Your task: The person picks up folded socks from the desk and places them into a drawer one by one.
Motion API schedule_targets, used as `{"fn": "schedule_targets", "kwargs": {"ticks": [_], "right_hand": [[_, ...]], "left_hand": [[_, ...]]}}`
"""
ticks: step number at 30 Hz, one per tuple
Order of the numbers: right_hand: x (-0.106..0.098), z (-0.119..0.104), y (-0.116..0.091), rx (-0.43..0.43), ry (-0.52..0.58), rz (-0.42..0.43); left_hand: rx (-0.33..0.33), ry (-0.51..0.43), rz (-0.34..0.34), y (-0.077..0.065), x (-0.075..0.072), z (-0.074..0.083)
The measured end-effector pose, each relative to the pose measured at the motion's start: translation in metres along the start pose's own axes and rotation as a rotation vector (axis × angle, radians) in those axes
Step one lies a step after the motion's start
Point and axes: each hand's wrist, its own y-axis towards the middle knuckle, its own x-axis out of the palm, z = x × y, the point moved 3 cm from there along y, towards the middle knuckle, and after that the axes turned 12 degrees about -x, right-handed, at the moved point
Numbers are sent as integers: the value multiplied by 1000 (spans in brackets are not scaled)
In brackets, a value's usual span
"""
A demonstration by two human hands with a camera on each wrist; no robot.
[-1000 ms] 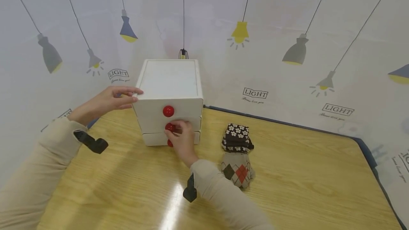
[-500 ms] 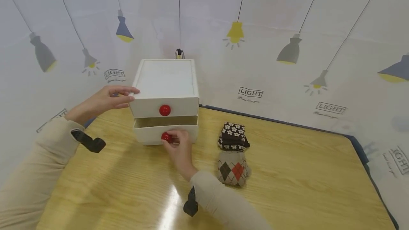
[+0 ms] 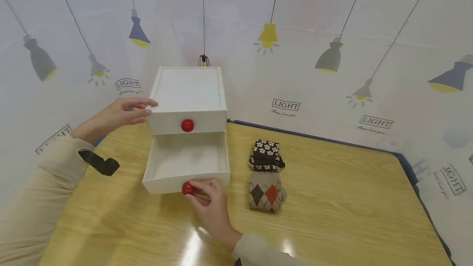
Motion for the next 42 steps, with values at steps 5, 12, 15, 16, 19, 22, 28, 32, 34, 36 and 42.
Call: {"fn": "schedule_targets", "kwargs": {"ticks": [5,12,15,16,19,22,28,32,34,36,42], "right_hand": [[0,-5,-14,-81,24,4],[2,-8,-31,-152,39,-28],[4,-7,-38,-138,48,-55],[5,-7,-40,-135,49,-59],[5,-6,-43,-125,44,-56],[4,-6,-45,-103,51,-61],[-3,-14,-46,-24,45,-185],[-22,-26,-44,-120,7,-230],[-37,-31,-40,-205,-32,-207],[-56,-34,-32,-282,-88,-173],[-126,-13,-3,-384,-336,-102]], "left_hand": [[-6,-2,1,0,0,0],[-5,-5,-4,2,0,-1],[3,-12,-5,2,0,-1],[6,-12,-6,2,-1,-1],[5,-13,-6,1,0,-1],[2,-12,-6,1,0,-1],[-3,-5,-3,0,0,0],[2,-7,-5,0,0,0],[7,-12,-7,0,1,1],[12,-14,-9,0,1,1],[-8,-9,-9,0,1,1]]}}
